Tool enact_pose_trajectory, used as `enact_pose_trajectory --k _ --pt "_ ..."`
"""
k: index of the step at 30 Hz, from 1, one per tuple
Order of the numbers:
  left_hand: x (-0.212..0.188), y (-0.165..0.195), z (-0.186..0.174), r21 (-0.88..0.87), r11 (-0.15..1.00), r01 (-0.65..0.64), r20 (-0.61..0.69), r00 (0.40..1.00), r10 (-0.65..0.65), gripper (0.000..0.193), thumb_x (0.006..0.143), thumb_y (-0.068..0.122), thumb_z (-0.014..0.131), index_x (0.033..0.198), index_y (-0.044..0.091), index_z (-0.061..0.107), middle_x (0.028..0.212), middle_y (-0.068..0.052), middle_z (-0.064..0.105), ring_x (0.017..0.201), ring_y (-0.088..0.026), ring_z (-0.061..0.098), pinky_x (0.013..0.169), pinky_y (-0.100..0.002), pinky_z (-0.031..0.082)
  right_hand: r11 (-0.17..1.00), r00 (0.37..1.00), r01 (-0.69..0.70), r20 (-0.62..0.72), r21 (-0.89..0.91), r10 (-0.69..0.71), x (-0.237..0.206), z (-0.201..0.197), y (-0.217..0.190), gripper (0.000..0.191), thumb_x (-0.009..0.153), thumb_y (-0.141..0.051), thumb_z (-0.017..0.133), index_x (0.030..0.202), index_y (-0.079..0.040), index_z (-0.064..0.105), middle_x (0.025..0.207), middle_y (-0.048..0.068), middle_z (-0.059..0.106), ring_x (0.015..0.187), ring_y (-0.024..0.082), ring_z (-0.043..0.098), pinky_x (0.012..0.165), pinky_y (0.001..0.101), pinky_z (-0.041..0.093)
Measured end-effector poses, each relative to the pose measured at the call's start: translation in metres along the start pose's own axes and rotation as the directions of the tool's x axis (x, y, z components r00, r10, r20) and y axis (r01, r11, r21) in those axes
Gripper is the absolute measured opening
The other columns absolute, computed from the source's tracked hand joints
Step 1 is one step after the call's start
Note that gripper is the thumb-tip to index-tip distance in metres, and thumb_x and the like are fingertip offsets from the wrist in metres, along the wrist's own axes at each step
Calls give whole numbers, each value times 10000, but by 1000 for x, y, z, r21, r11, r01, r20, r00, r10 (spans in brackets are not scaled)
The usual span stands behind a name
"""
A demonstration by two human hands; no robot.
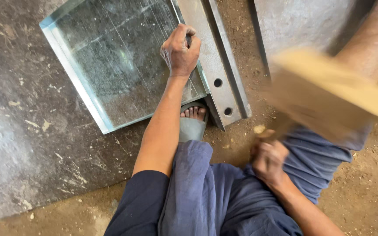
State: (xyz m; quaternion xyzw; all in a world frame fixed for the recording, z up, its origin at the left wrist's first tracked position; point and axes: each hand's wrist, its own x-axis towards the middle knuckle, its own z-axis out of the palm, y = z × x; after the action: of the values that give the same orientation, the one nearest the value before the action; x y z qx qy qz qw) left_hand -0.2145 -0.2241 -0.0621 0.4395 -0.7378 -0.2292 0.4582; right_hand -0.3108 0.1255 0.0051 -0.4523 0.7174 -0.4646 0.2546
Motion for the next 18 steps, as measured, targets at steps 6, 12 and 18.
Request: enact_pose_trajectory --k 6,12,18 --pt "-1 -5 3 -5 1000 18 -34 999 -18 125 766 60 684 835 147 627 724 -3 654 549 -159 602 540 -322 456 686 823 -510 64 519 564 -1 8 25 347 1098 -273 476 842 -42 511 625 10 453 482 126 416 428 288 345" --pt "5 -3 3 -15 999 -37 -23 999 37 126 788 60 693 850 139 618 725 -9 638 579 -176 606 554 -341 455 553 700 -705 307 445 645 2 9 27 422 1059 -332 476 787 -16 545 610 68 480 483 167 475 422 320 390" --pt "8 5 -4 -10 999 -44 -24 999 44 127 774 56 688 850 136 626 730 -25 631 586 -182 600 555 -337 461 625 860 -454 128 635 494 6 1 30 405 1079 -379 435 866 -43 510 713 36 492 513 111 467 428 289 414"
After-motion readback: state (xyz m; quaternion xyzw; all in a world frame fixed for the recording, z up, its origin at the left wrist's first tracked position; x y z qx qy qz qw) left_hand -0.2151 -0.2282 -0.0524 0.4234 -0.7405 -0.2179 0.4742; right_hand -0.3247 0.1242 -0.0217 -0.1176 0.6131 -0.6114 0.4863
